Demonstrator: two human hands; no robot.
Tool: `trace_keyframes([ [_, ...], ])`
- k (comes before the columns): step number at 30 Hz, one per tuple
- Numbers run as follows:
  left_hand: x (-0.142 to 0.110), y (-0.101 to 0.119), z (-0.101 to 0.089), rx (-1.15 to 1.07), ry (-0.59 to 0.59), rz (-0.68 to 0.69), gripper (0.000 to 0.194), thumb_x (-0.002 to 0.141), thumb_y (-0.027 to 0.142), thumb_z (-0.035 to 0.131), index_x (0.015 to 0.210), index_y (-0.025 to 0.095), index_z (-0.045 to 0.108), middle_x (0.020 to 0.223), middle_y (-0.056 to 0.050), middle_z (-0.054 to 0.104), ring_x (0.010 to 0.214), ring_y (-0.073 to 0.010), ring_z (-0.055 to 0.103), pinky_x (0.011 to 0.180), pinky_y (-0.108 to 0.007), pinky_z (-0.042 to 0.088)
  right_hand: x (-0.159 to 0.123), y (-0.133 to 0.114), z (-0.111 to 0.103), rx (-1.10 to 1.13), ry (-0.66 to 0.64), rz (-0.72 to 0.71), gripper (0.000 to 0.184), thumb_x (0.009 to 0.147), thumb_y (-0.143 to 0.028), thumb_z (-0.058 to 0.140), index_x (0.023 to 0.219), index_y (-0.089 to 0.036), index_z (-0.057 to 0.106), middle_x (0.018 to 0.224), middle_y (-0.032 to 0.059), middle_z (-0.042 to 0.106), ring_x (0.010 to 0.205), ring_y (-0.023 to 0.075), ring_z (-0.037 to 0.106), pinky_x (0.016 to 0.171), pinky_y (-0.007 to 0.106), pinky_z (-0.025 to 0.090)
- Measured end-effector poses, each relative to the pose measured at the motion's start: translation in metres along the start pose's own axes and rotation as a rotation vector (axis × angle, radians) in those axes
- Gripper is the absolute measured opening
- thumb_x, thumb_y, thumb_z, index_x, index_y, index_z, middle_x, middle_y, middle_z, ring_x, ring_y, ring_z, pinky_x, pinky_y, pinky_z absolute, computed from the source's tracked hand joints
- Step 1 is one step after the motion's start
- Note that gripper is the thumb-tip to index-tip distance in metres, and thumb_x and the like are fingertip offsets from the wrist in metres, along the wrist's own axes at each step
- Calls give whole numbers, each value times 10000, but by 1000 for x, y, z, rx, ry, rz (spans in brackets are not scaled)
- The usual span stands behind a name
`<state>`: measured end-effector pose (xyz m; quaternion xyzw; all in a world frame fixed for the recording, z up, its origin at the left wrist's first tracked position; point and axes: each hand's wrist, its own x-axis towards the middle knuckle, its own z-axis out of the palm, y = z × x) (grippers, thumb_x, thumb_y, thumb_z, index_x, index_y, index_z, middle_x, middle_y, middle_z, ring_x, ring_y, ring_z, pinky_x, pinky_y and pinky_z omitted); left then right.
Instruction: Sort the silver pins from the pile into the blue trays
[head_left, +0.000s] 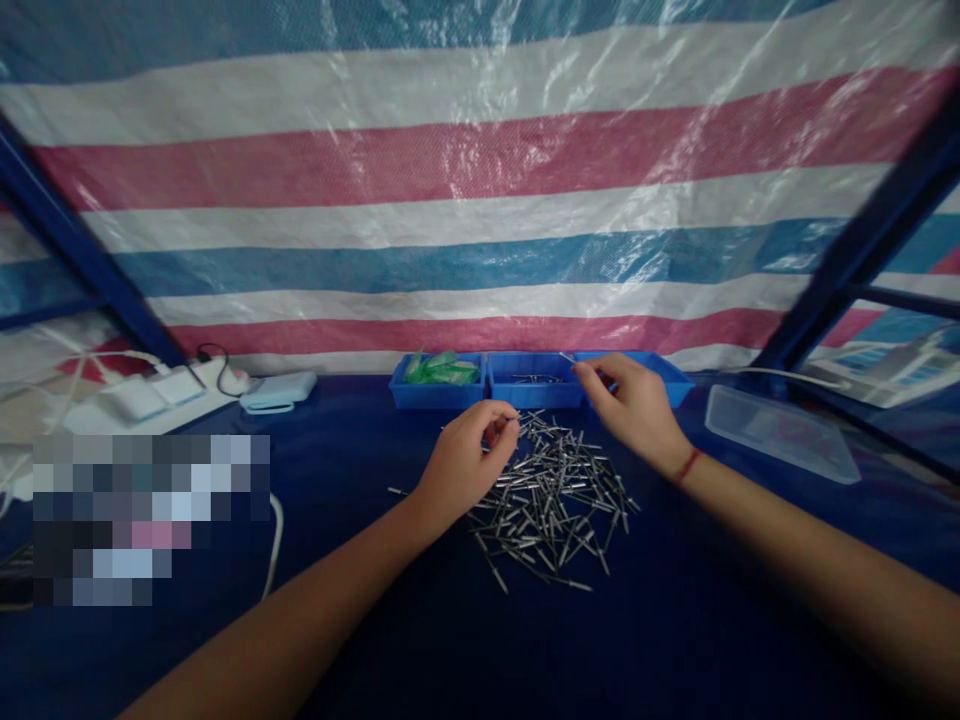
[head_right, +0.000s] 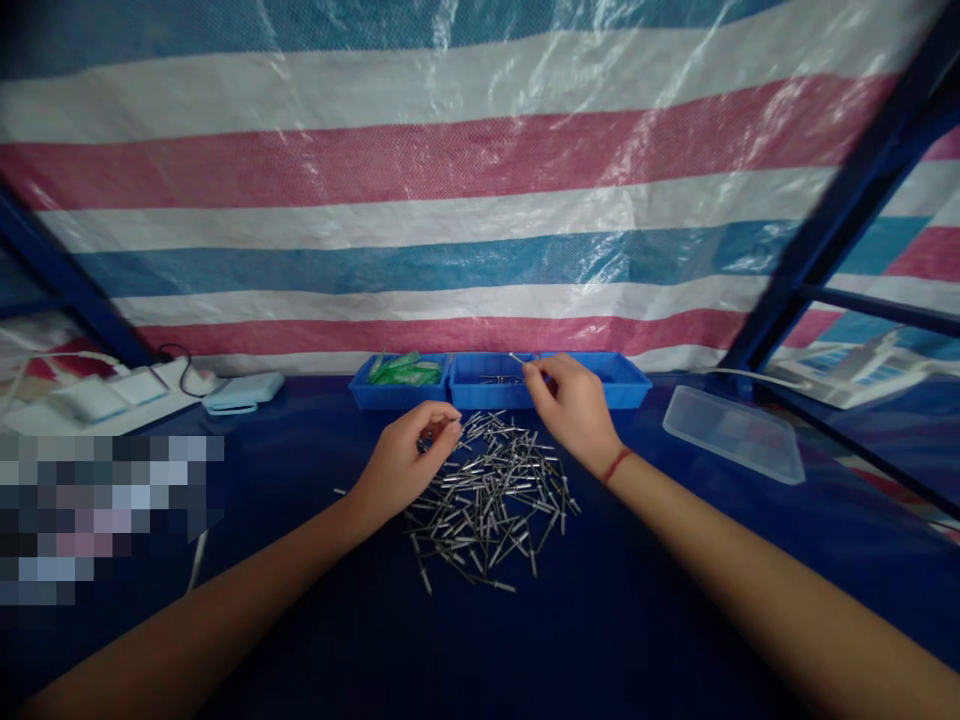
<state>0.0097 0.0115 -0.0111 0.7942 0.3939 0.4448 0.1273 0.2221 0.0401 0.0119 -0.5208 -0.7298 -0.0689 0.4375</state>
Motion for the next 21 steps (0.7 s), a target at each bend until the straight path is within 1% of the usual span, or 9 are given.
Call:
trace_keyframes([
  [3,1,-9,-3,31,4,-25,172,838,211,468,996,181,530,768,-4,612,656,-106,555,659,-258,457,18,10,11,-172,-81,-74,381,887,-422,367,774,-188,646,767,78,632,699,196,585,653,318,434],
  [5,1,-13,-4,67,-9,-38,194,832,207,469,1015,181,529,773,-6,610,645,-107,550,650,-258,454,18,11,15,-219,-122,-78,368,883,-417,374,824,-184,653,823,88,641,729,203,596,658,316,438],
  [6,1,-14,-5,90,-26,-35,182,829,202,467,993,183,542,778,-8,610,654,-109,550,650,-258,450,15,10,14,-218,-135,-73,355,880,-413,383,854,-184,653,835,87,642,734,204,599,660,316,440],
  [10,1,-13,-6,185,-133,-15,102,769,168,505,828,179,587,776,-4,607,698,-119,557,651,-255,427,-15,5,2,-122,-172,-79,300,877,-380,409,911,-187,635,817,67,642,724,198,599,673,318,445],
  [12,1,-11,-6,219,-207,-15,92,746,165,521,788,178,602,758,-1,611,707,-124,559,654,-258,418,-31,7,-5,-73,-183,-67,266,871,-360,427,911,-194,630,828,57,648,727,193,601,680,318,450],
  [14,1,-8,-5,250,-279,13,122,760,189,517,808,188,629,765,-4,620,741,-137,563,681,-277,415,-41,11,-8,-30,-197,-24,241,860,-352,447,908,-203,630,842,50,660,702,185,604,665,316,459],
  [18,-2,-8,-3,354,-374,73,242,804,242,486,983,237,648,906,-28,625,873,-196,555,748,-360,394,-43,15,-4,40,-180,56,225,845,-344,467,889,-203,637,880,44,679,672,175,612,644,317,476],
  [21,-4,-10,-2,400,-417,77,245,811,235,474,966,260,661,946,-29,612,905,-217,540,757,-385,375,-42,14,0,69,-215,43,212,839,-323,476,887,-197,640,869,43,682,688,175,618,646,315,484],
])
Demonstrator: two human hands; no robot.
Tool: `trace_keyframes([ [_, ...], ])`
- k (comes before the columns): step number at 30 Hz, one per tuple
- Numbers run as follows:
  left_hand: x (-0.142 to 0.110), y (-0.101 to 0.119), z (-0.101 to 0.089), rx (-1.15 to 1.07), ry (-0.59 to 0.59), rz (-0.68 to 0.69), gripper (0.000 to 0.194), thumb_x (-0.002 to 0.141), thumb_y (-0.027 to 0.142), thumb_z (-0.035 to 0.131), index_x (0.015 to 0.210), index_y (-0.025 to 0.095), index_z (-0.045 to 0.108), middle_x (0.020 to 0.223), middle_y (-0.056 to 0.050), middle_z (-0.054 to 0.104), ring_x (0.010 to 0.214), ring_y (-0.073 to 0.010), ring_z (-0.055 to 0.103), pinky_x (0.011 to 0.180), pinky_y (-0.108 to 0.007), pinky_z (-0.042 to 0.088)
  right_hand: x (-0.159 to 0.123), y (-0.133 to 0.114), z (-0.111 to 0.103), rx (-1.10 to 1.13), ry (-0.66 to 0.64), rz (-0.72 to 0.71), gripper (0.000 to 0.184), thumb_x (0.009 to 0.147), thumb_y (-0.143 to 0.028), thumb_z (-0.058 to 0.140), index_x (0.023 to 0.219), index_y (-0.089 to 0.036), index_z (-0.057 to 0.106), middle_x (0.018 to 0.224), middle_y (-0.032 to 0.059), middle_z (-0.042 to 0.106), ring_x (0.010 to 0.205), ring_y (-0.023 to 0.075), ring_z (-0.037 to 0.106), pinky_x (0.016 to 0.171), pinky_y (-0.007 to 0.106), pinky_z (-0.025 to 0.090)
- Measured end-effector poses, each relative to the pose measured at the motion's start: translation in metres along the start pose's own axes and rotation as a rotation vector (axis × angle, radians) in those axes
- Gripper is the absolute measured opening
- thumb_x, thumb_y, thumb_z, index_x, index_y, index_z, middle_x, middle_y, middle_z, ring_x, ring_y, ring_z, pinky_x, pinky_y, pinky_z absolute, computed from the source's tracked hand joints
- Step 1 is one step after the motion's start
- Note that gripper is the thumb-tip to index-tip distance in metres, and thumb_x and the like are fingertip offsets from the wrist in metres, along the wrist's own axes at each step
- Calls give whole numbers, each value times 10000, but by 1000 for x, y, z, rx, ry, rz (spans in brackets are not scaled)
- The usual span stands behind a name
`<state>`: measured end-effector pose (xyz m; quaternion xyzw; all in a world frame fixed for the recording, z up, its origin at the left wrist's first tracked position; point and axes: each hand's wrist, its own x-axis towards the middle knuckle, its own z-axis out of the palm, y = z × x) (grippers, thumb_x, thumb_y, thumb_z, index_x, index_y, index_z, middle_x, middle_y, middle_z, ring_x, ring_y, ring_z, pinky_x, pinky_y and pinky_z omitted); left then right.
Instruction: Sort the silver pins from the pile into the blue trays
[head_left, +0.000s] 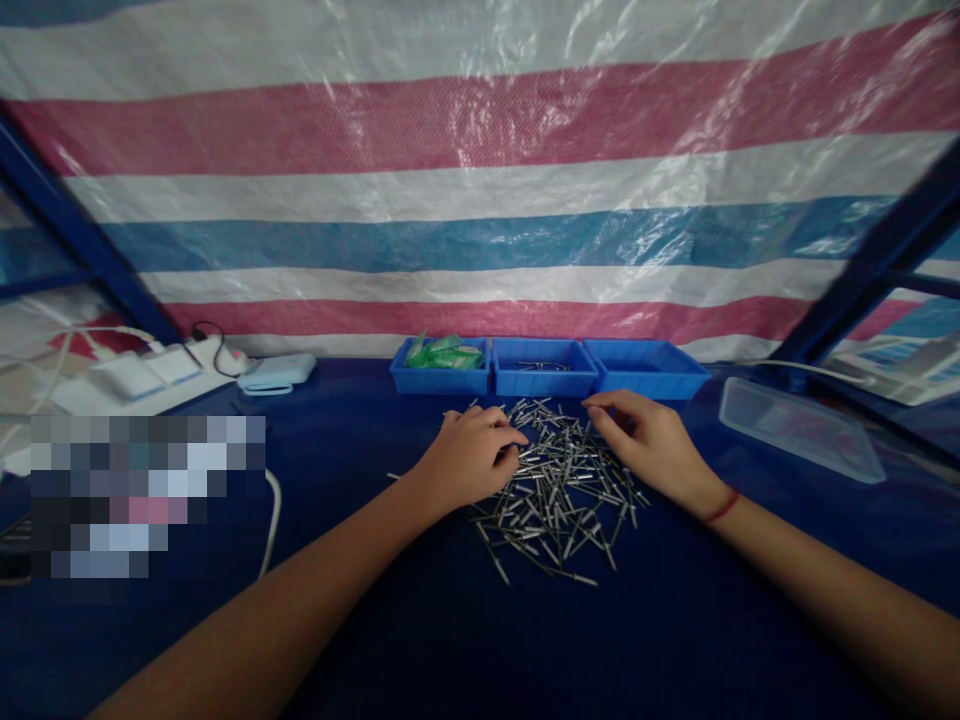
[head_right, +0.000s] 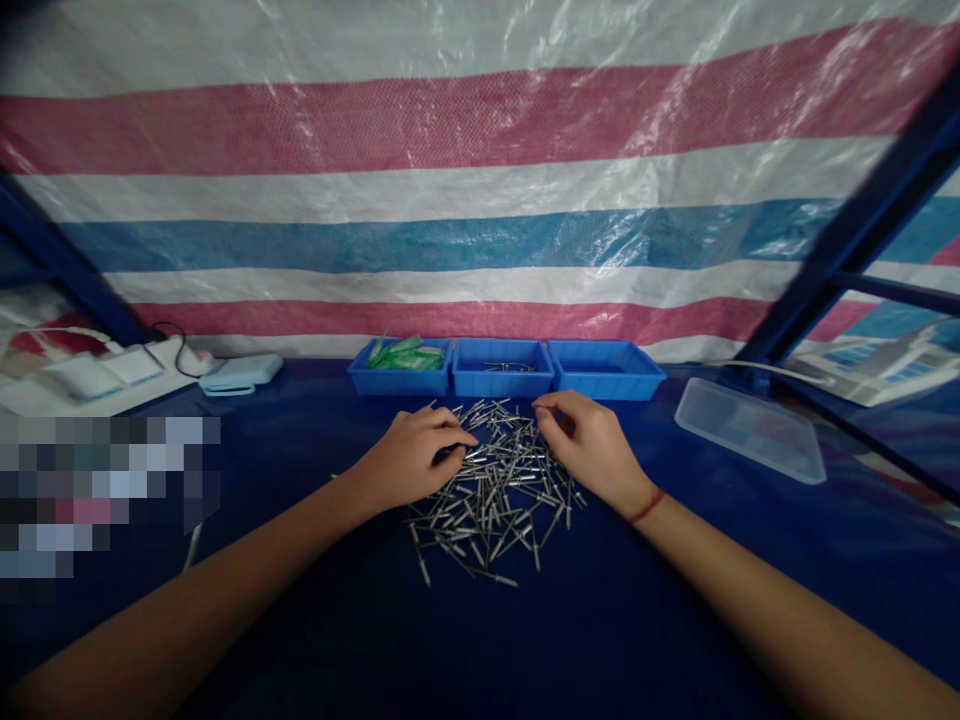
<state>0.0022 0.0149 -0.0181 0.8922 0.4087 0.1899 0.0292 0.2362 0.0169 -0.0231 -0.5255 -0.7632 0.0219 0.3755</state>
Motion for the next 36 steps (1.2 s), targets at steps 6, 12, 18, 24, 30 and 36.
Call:
trace_keyframes([
  [6,1,-4,-1,-25,-40,3,224,838,293,471,975,290,648,972,-18,600,915,-215,523,773,-396,346,-3,-4,-1,23,-7,-26,206,830,-288,484,915,-187,642,811,35,677,676,164,618,633,300,492],
  [12,4,-2,-2,-70,-101,-84,187,848,338,479,883,287,656,977,-4,601,954,-229,508,802,-418,330,-4,-6,-1,51,-17,-51,211,833,-277,484,934,-175,639,749,26,659,631,147,603,619,292,494],
  [18,5,6,-4,-160,2,-137,150,848,274,481,839,212,618,824,1,637,833,-186,548,810,-403,359,-8,-17,-4,72,-47,-147,197,847,-253,473,937,-174,630,828,43,656,707,151,607,664,298,496],
  [24,6,23,-2,-768,246,-330,117,803,261,539,825,155,584,796,-29,643,735,-137,594,702,-286,458,-19,-44,-5,157,-163,-235,218,833,-291,532,1009,-185,603,896,44,631,698,126,582,636,269,485],
  [30,2,43,3,-1020,287,-340,101,787,253,572,791,153,559,761,-15,636,719,-123,607,685,-268,477,-25,-56,-3,288,-78,-166,107,842,-248,526,829,-183,609,716,3,589,610,103,533,562,244,436],
  [36,-3,51,7,-867,323,-238,121,821,216,531,923,173,577,872,-27,655,789,-129,607,757,-289,479,-23,-54,-5,399,-4,-105,89,821,-223,558,875,-199,626,725,-8,588,591,90,518,531,230,422],
])
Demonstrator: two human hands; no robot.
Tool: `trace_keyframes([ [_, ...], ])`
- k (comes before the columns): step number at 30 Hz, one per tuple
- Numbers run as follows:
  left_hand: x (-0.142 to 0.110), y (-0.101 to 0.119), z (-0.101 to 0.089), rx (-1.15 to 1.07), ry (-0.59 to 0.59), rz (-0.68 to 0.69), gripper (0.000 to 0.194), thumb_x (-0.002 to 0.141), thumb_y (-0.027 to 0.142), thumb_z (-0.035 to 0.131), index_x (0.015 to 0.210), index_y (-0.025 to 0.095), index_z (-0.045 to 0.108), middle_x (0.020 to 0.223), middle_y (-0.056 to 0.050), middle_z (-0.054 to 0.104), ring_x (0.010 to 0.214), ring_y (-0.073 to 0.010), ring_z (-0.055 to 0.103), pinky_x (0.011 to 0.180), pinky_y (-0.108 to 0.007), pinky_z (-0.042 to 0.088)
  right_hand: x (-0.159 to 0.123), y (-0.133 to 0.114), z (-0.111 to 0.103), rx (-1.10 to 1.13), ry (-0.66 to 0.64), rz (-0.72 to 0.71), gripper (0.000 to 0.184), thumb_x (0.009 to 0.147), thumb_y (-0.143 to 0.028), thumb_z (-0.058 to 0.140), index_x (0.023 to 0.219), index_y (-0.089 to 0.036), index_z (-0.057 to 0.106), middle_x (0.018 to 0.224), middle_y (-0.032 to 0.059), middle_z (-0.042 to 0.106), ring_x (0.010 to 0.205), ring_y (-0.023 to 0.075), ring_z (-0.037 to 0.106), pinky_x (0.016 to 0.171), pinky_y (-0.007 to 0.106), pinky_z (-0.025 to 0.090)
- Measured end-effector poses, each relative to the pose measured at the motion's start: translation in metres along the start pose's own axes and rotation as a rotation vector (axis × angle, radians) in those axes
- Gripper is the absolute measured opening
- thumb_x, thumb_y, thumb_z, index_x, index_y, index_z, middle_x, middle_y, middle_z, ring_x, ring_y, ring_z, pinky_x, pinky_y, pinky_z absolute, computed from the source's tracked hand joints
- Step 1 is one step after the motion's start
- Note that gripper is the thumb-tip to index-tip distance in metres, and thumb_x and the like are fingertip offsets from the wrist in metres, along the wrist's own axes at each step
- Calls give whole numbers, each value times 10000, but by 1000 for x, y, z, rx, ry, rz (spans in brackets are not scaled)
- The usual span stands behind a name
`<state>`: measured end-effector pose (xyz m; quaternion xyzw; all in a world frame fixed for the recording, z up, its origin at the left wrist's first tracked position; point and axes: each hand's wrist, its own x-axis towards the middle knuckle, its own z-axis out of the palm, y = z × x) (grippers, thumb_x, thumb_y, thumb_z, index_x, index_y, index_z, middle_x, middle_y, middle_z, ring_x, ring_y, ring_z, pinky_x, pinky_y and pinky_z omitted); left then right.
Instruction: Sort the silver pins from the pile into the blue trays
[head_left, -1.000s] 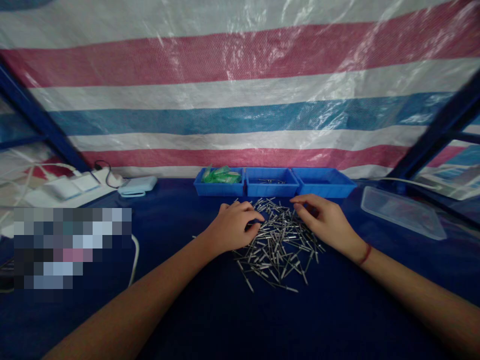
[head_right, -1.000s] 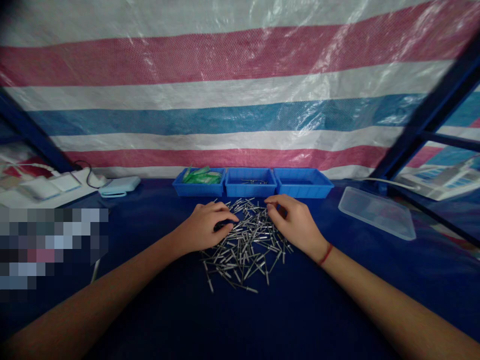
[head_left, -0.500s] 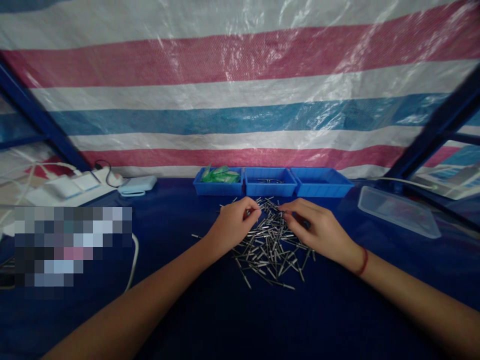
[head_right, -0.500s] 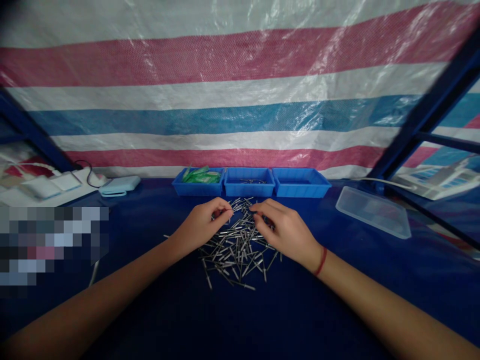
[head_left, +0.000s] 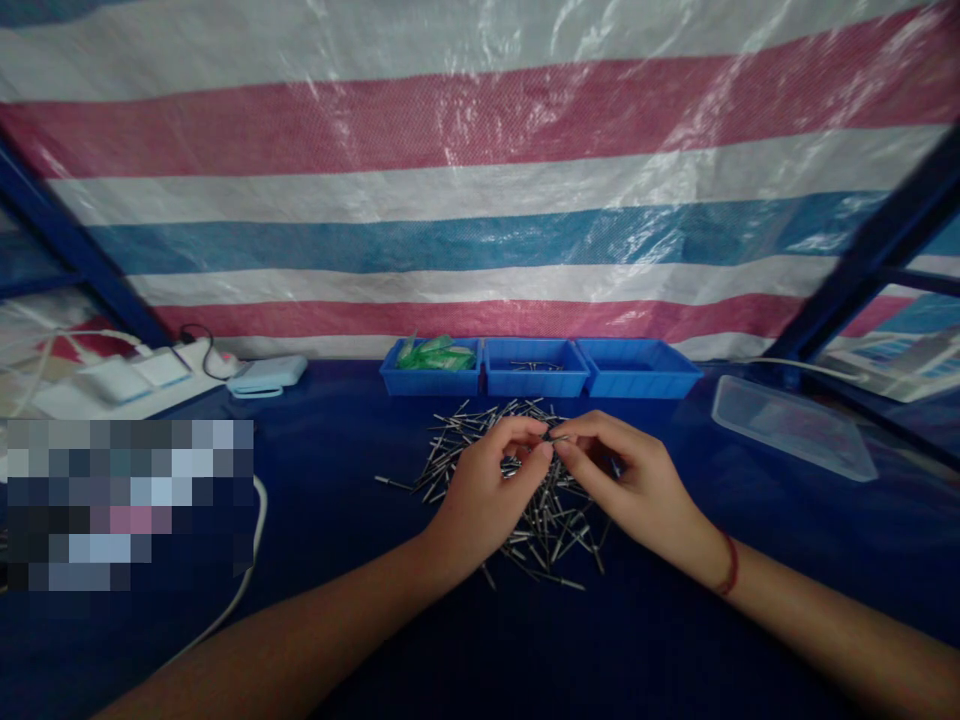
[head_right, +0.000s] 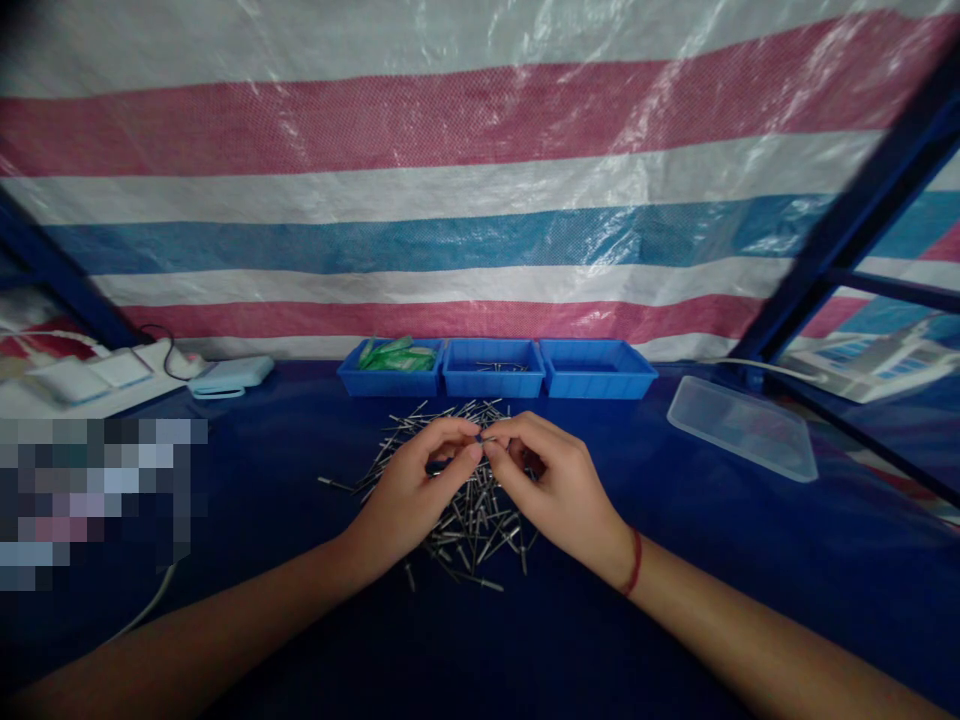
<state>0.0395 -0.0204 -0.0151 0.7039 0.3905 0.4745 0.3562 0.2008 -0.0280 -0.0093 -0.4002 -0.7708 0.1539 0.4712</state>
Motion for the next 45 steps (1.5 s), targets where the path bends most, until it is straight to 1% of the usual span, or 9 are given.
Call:
trace_keyframes([
  [2,-1,1,0,81,-16,58,137,837,221,516,940,187,598,899,-26,663,822,-135,607,790,-299,472,-1,1,1,54,12,27,100,818,-232,564,888,-204,630,732,-6,593,597,94,519,527,231,425],
  [5,-2,0,0,187,-10,114,130,850,237,503,889,193,619,871,-21,667,805,-140,607,776,-302,474,-1,2,3,116,29,78,109,805,-252,583,888,-206,636,738,-3,602,606,101,524,530,236,429],
  [11,-2,-4,0,254,12,174,83,834,228,532,854,191,603,853,-19,660,800,-146,603,792,-311,463,-1,2,7,173,45,148,106,782,-287,610,827,-195,634,720,1,614,590,102,527,515,235,431],
  [20,-1,-2,0,238,-12,166,98,855,235,497,855,192,585,865,-21,622,843,-147,573,804,-300,442,0,1,5,133,37,65,115,807,-258,577,884,-205,644,749,13,611,604,108,527,525,243,439],
  [28,-2,-2,-1,227,14,147,71,845,216,508,850,189,573,841,-14,598,812,-138,552,761,-286,438,2,4,5,106,60,84,99,800,-270,586,862,-205,628,765,18,597,608,113,530,511,245,446],
  [37,-2,2,-3,365,58,170,131,872,252,468,797,182,550,831,-22,585,827,-157,525,787,-326,404,0,6,1,-66,-28,-46,88,823,-242,551,866,-214,622,906,49,569,769,146,559,611,275,481],
  [39,-1,3,-6,414,61,182,134,874,277,465,822,185,548,834,-25,584,833,-164,518,796,-336,396,2,4,0,-93,-33,-66,97,835,-245,533,854,-212,621,918,55,568,808,157,563,629,283,488],
  [41,2,1,-10,474,78,184,143,867,305,476,903,185,544,866,-36,584,865,-181,507,817,-354,387,9,6,-2,-150,19,-82,106,841,-256,526,851,-210,620,923,59,566,826,167,562,662,303,493],
  [45,8,-10,-18,570,95,169,225,859,308,478,1030,168,522,907,-60,580,900,-205,488,832,-381,382,31,28,-8,-351,266,-72,166,848,-306,512,849,-193,633,911,69,546,758,168,546,696,343,492],
])
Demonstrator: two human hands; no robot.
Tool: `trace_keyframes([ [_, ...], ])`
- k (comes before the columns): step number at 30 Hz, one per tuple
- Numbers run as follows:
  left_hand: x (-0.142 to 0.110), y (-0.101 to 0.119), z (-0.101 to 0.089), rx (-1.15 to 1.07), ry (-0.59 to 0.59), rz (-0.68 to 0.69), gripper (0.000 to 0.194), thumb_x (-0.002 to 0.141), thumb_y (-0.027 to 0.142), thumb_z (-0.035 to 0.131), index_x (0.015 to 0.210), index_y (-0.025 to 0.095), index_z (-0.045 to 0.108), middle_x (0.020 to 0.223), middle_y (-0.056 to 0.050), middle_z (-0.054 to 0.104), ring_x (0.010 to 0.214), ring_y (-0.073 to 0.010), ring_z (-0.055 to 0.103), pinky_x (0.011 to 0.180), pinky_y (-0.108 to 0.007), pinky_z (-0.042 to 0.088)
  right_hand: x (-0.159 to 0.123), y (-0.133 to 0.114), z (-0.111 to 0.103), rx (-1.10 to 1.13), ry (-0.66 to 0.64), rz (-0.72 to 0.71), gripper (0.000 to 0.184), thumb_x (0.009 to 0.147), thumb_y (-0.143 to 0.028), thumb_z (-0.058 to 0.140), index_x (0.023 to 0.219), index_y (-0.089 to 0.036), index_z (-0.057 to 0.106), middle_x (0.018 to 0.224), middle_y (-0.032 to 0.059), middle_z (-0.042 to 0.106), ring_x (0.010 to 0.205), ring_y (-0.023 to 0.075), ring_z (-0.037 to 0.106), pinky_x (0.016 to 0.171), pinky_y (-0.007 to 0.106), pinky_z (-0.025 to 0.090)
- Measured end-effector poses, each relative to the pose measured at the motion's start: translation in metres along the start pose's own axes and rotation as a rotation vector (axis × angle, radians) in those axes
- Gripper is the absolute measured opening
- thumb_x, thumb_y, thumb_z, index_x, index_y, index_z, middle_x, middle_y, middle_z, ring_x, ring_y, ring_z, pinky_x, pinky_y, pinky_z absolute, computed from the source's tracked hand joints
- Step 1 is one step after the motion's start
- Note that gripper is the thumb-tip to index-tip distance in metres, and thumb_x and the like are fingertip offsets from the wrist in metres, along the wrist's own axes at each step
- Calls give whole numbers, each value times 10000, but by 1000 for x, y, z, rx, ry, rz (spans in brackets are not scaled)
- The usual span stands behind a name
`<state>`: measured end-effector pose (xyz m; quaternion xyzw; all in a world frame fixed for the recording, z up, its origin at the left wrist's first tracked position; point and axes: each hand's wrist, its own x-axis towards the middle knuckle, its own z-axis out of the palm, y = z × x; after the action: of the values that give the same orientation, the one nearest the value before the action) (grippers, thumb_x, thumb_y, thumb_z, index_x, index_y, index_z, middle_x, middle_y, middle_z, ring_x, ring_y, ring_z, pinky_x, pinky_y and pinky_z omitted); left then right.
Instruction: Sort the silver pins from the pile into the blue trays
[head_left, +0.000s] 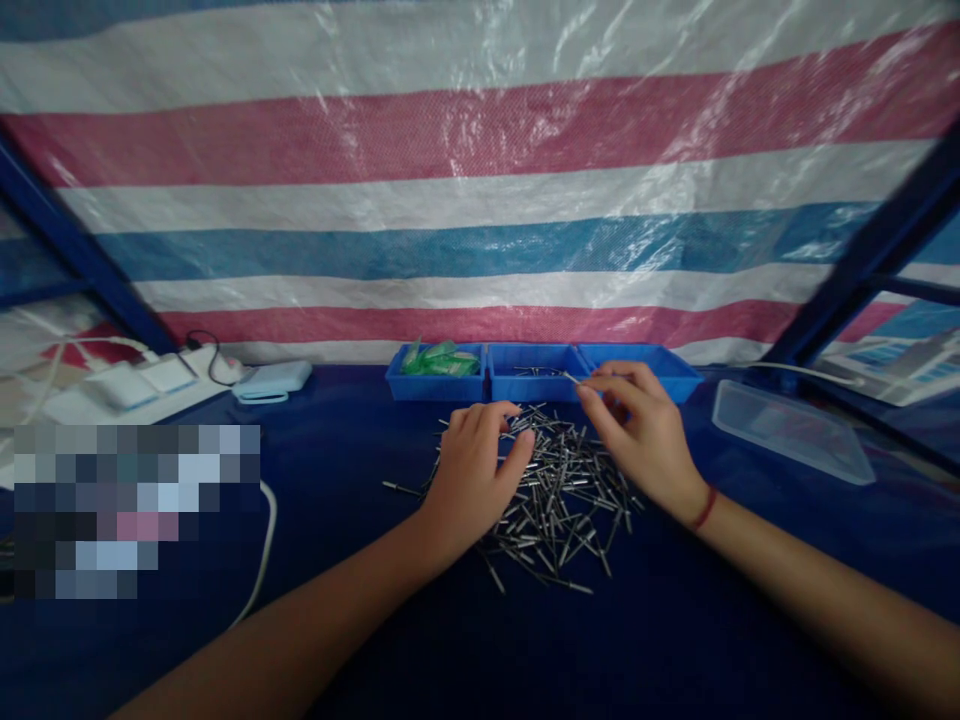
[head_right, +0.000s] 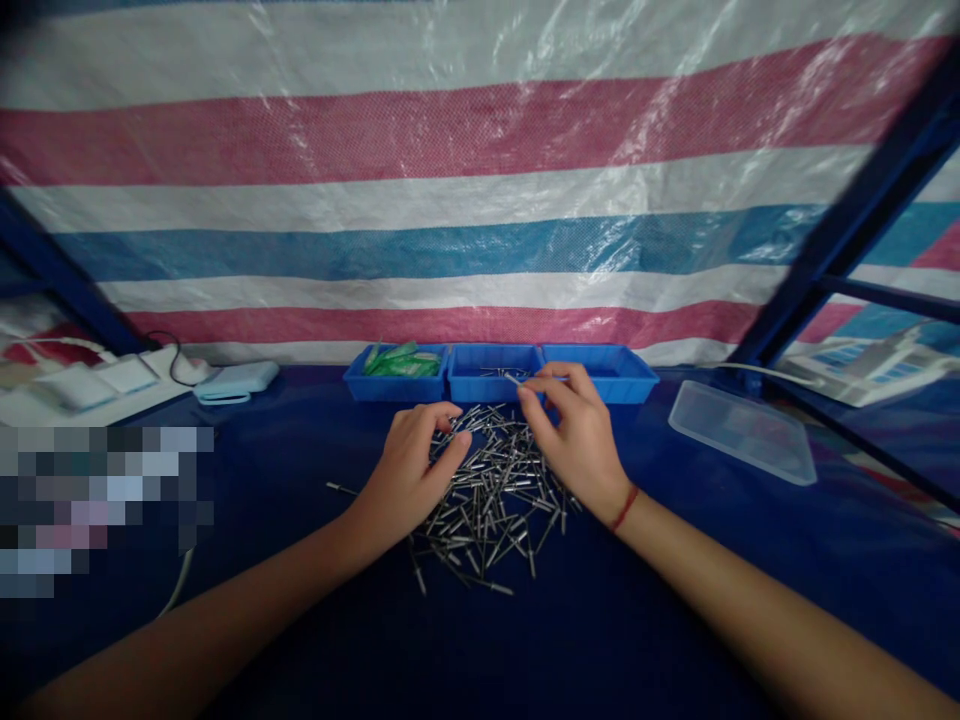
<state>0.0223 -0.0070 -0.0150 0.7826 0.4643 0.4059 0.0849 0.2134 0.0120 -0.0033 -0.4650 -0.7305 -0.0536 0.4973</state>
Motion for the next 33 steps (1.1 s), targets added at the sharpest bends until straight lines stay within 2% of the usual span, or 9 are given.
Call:
trace_keyframes([
  [3,1,-9,3,49,-22,-14,238,845,289,488,1051,176,528,917,-59,588,912,-216,485,827,-395,384,11,25,10,-165,65,-17,250,858,-356,480,880,-180,655,897,82,532,749,186,538,710,370,489],
  [7,1,-12,3,106,-89,-12,235,831,277,497,1040,188,559,969,-58,599,957,-236,471,835,-412,384,11,40,15,-265,7,-53,318,855,-391,470,945,-151,659,948,109,516,816,216,551,758,397,482],
  [14,6,-19,-3,220,-209,41,173,817,292,526,880,225,672,958,-53,602,946,-245,455,807,-404,381,-3,25,4,-166,-105,-53,230,841,-304,488,942,-157,633,968,103,523,868,219,556,801,397,474],
  [18,9,-24,-1,206,-288,38,193,787,383,576,863,260,705,932,-45,611,895,-237,460,791,-408,379,-11,18,4,-70,-147,-71,172,829,-258,498,930,-185,617,971,85,532,893,208,560,817,391,475],
  [22,12,-23,0,207,-340,42,171,787,368,580,856,281,710,899,-37,617,860,-227,471,794,-413,375,-15,12,6,-16,-184,-96,160,827,-235,490,928,-195,609,989,83,537,924,206,562,813,389,484],
  [25,13,-24,0,232,-362,53,196,813,305,551,957,307,683,930,-35,611,867,-228,474,795,-410,376,-17,9,7,21,-218,-103,166,828,-221,482,935,-200,608,995,81,535,924,202,565,791,383,498],
  [28,13,-27,-1,278,-384,83,317,840,244,499,1121,356,597,1006,-38,584,904,-234,466,781,-396,381,-18,8,7,44,-241,-111,173,826,-210,483,948,-197,605,990,80,536,920,198,567,787,376,501],
  [33,15,-30,0,322,-447,117,295,860,238,452,1085,354,604,1037,-41,558,931,-245,458,766,-392,383,-19,7,8,70,-266,-119,167,828,-194,479,934,-195,610,978,75,544,910,191,570,812,377,489],
])
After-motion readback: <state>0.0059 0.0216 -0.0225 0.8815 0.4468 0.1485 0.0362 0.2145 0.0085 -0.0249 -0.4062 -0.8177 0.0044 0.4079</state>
